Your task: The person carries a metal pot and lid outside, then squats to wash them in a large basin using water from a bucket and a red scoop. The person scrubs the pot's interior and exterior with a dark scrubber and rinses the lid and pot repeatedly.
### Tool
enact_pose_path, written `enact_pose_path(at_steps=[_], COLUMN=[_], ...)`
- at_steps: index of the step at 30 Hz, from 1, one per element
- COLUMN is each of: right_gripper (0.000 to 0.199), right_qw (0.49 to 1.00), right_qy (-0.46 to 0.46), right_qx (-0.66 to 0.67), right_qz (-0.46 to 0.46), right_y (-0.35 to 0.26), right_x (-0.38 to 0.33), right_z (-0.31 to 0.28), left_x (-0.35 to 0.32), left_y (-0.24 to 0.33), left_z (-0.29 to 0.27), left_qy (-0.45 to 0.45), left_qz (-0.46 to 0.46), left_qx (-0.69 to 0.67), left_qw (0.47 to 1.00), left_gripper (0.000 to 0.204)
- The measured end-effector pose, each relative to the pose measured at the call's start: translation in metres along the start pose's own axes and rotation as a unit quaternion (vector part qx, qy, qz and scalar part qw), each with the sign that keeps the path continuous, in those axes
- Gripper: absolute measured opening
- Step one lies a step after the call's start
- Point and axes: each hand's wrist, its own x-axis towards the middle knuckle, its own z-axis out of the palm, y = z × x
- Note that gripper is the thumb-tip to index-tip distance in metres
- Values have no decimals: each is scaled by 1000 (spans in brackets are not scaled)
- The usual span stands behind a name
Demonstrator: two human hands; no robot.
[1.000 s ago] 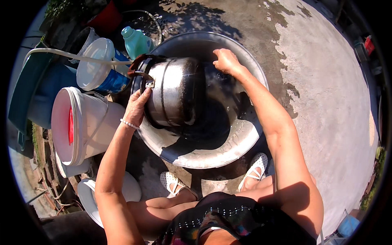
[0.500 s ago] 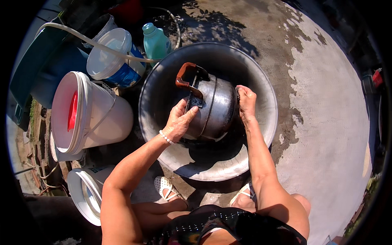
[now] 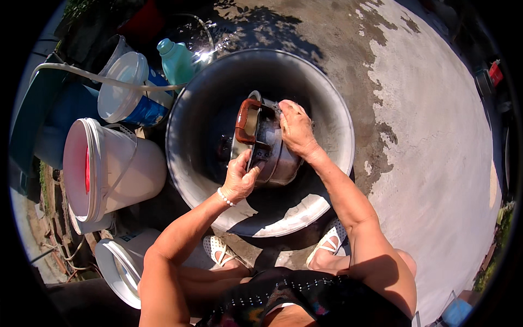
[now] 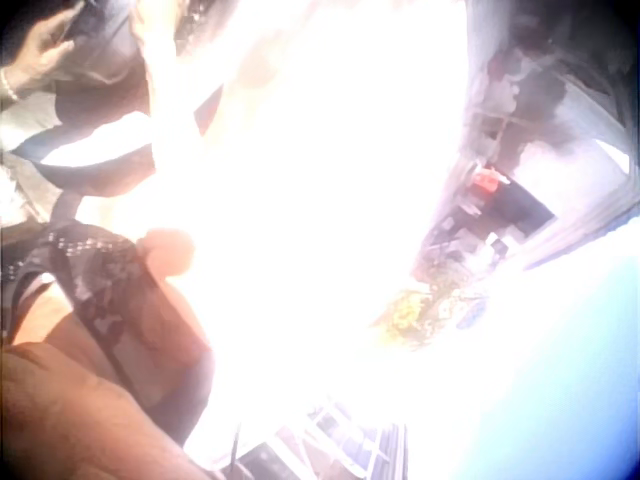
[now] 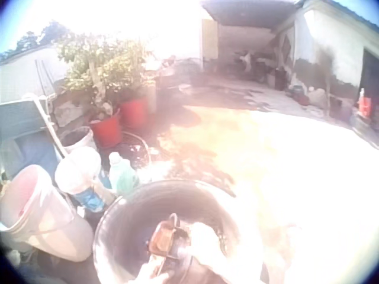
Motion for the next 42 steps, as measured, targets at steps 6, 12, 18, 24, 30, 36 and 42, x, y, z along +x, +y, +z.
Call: enact_pose_path(at_steps=[6, 12, 18, 24, 30, 36, 42], right_gripper=[37, 16, 41, 21, 17, 13, 25], right_qw=[977, 990, 984, 997, 990, 986, 976], right_qy=[19, -97, 36, -47, -8, 75, 146], right_qx=[-57, 16, -50, 21, 100, 137, 35], right_qz=[-202, 103, -168, 59, 103, 60, -161], right_y=[-45, 12, -51, 50, 45, 14, -50], right_x=[-44, 21, -52, 12, -7, -24, -23], right_z=[-2, -5, 14, 13, 21, 12, 0], left_x=[-4, -3, -8, -10, 6, 9, 28], left_y=[-11, -3, -18, -20, 30, 33, 30], left_z=[-20, -15, -45, -49, -48, -25, -19], left_qy=[28, -27, -14, -64, 69, 267, 261], left_qz=[19, 34, 19, 3, -27, 20, 16], left_qx=[-28, 44, -66, 2, -64, 92, 73], left_qw=[999, 998, 998, 998, 995, 959, 962], left_gripper=[15, 17, 19, 18, 39, 27, 35])
